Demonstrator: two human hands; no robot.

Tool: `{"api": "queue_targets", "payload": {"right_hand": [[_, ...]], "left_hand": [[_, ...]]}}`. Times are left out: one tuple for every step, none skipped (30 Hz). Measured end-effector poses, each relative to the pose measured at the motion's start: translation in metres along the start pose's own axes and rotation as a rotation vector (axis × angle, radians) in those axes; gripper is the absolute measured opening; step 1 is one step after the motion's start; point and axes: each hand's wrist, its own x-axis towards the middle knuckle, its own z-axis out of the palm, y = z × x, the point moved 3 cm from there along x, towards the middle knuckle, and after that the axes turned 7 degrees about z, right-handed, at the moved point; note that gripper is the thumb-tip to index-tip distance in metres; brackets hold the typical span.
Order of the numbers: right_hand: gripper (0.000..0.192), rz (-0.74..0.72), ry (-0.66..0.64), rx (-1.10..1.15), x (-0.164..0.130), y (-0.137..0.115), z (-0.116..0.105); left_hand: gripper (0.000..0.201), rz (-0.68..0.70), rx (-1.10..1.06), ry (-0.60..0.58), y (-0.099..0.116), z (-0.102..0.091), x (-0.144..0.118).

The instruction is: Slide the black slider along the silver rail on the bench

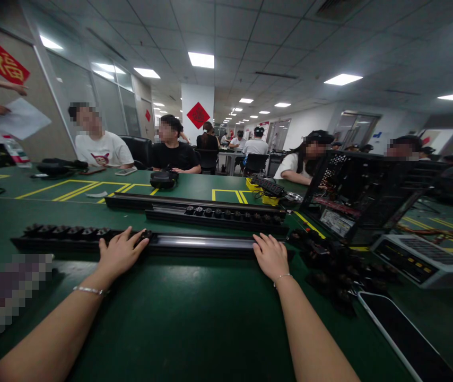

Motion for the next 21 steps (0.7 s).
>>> {"api": "queue_targets", "payload": {"right_hand": [[0.049,0.0,-0.001,-0.002,0.0001,0.0,-0.0001],[0.049,-0.001,-0.002,-0.004,0.0001,-0.0001,-0.0001],[0.049,-0.003,-0.002,-0.006,0.0002,-0.0001,-0.0002],[0.049,-0.003,-0.003,-0.005,0.0002,-0.0001,-0.0004],[0.049,-0.003,-0.005,-0.002,0.0002,-0.0001,-0.0005],[0.049,-0.001,-0.007,0.001,0.0001,-0.0002,-0.0007],[0.05,0.001,-0.01,0.003,0.0,-0.0002,-0.001],[0.05,0.003,-0.014,0.004,-0.0002,-0.0003,-0.0014],[0.05,0.005,-0.017,0.004,-0.0004,-0.0005,-0.0017],[0.05,0.005,-0.021,0.002,-0.0005,-0.0006,-0.002],[0.05,0.005,-0.023,-0.002,-0.0005,-0.0008,-0.0023],[0.05,0.004,-0.025,-0.007,-0.0005,-0.0008,-0.0024],[0.049,0.003,-0.027,-0.011,-0.0003,-0.0009,-0.0024],[0.049,0.002,-0.028,-0.015,-0.0001,-0.0008,-0.0023],[0.049,0.002,-0.028,-0.018,0.0002,-0.0007,-0.0021],[0.049,0.002,-0.027,-0.019,0.0004,-0.0005,-0.0019],[0.049,0.001,-0.026,-0.019,0.0007,-0.0004,-0.0017],[0.05,0.0,-0.024,-0.016,0.0008,-0.0003,-0.0015],[0.05,-0.002,-0.022,-0.011,0.0009,-0.0002,-0.0014],[0.05,-0.003,-0.02,-0.004,0.0008,-0.0002,-0.0013],[0.05,-0.005,-0.018,0.003,0.0007,-0.0003,-0.0011]], "left_hand": [[0.054,0.0,0.0,-0.003,0.0005,-0.0001,0.0],[0.054,0.0,0.0,-0.006,0.0008,-0.0002,0.0001],[0.054,0.0,0.0,-0.009,0.001,-0.0004,0.0001],[0.054,0.001,-0.003,-0.013,0.0011,-0.0005,0.0002],[0.054,0.001,-0.007,-0.017,0.0012,-0.0007,0.0002],[0.055,0.002,-0.011,-0.02,0.0013,-0.0007,0.0003],[0.055,0.003,-0.014,-0.022,0.0013,-0.0008,0.0004],[0.055,0.002,-0.016,-0.022,0.0014,-0.0008,0.0004],[0.055,0.001,-0.017,-0.022,0.0015,-0.0007,0.0005],[0.055,0.0,-0.018,-0.02,0.0015,-0.0006,0.0006],[0.055,-0.002,-0.018,-0.018,0.0015,-0.0004,0.0006],[0.055,-0.003,-0.02,-0.017,0.0016,-0.0001,0.0007],[0.056,-0.001,-0.022,-0.017,0.0016,0.0002,0.0008],[0.056,0.002,-0.024,-0.015,0.0016,0.0006,0.0008],[0.057,0.008,-0.023,-0.012,0.0017,0.0009,0.0009],[0.058,0.016,-0.021,-0.008,0.0017,0.0011,0.001],[0.059,0.025,-0.017,-0.002,0.0018,0.0013,0.001],[0.059,0.034,-0.012,0.004,0.002,0.0014,0.0009],[0.059,0.041,-0.007,0.008,0.0021,0.0015,0.0009],[0.059,0.044,-0.005,0.009,0.0023,0.0017,0.0007],[0.059,0.044,-0.004,0.008,0.0025,0.0018,0.0005]]}}
